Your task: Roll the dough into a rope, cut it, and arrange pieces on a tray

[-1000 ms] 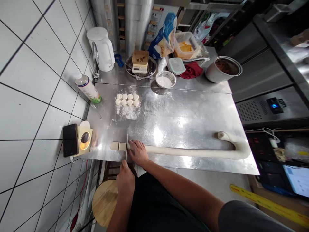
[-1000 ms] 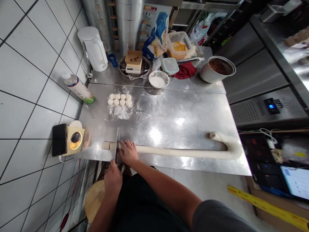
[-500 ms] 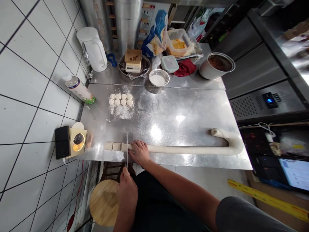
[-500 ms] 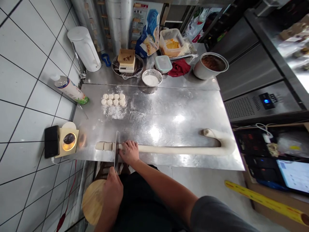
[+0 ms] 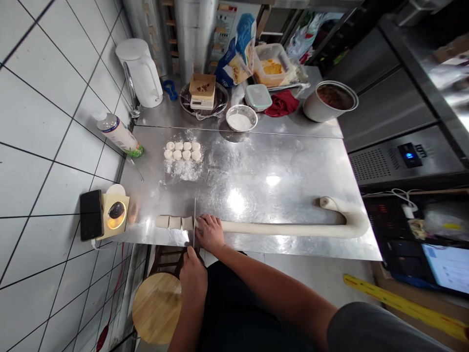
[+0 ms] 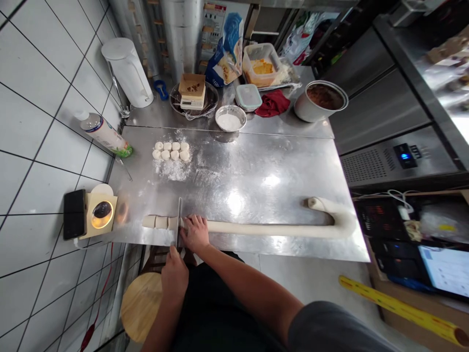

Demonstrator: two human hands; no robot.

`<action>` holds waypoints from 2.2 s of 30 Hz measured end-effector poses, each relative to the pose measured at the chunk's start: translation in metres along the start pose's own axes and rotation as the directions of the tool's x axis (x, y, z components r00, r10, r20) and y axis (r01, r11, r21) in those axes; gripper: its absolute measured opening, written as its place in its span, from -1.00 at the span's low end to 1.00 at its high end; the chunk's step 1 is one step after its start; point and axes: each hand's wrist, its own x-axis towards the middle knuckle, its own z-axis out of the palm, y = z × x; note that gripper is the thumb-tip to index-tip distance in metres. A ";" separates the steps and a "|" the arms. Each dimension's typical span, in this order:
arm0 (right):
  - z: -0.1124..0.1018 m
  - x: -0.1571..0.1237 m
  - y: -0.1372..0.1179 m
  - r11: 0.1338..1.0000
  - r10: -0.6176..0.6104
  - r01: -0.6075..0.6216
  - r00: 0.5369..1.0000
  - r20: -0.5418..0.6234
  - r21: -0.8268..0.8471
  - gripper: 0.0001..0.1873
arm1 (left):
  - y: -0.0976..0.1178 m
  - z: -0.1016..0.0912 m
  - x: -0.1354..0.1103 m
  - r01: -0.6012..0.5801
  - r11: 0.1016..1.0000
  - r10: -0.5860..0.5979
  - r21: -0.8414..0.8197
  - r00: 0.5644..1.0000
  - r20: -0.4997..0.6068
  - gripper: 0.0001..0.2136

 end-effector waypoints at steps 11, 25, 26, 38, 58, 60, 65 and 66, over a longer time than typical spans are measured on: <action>-0.041 -0.023 0.047 1.000 0.009 -0.008 0.999 -0.030 0.027 -0.59 | 0.019 -0.029 -0.049 -0.089 0.996 0.086 -0.032 0.993 -0.081 -0.68; -0.033 -0.021 0.046 1.000 -0.006 0.006 1.000 -0.004 -0.025 -0.65 | 0.039 -0.006 -0.055 0.010 1.000 -0.009 -0.002 0.996 0.090 -0.65; -0.032 -0.021 0.047 1.000 -0.008 0.008 1.000 -0.003 -0.027 -0.64 | 0.041 -0.002 -0.051 0.014 1.000 -0.013 -0.003 0.995 0.101 -0.64; -0.056 -0.038 0.077 0.999 -0.026 0.027 0.999 -0.045 0.037 -0.52 | 0.050 -0.014 -0.052 -0.052 0.997 0.050 -0.049 0.998 -0.035 -0.68; -0.057 -0.044 0.092 1.000 -0.013 0.013 1.000 -0.002 -0.009 -0.63 | 0.081 0.024 -0.074 -0.039 0.998 0.037 0.058 0.999 0.031 -0.64; -0.054 -0.044 0.092 1.000 -0.013 0.013 1.000 0.005 -0.018 -0.62 | 0.083 0.036 -0.066 -0.037 0.997 0.036 0.066 0.999 0.028 -0.64; -0.052 -0.047 0.097 1.000 -0.026 0.026 0.999 0.018 0.018 -0.57 | 0.087 0.049 -0.051 -0.042 0.997 0.042 0.059 0.999 -0.003 -0.65; -0.054 -0.048 0.099 0.998 -0.038 0.038 0.999 0.017 0.041 -0.54 | 0.087 0.045 -0.052 -0.045 0.998 0.046 0.044 0.999 -0.011 -0.66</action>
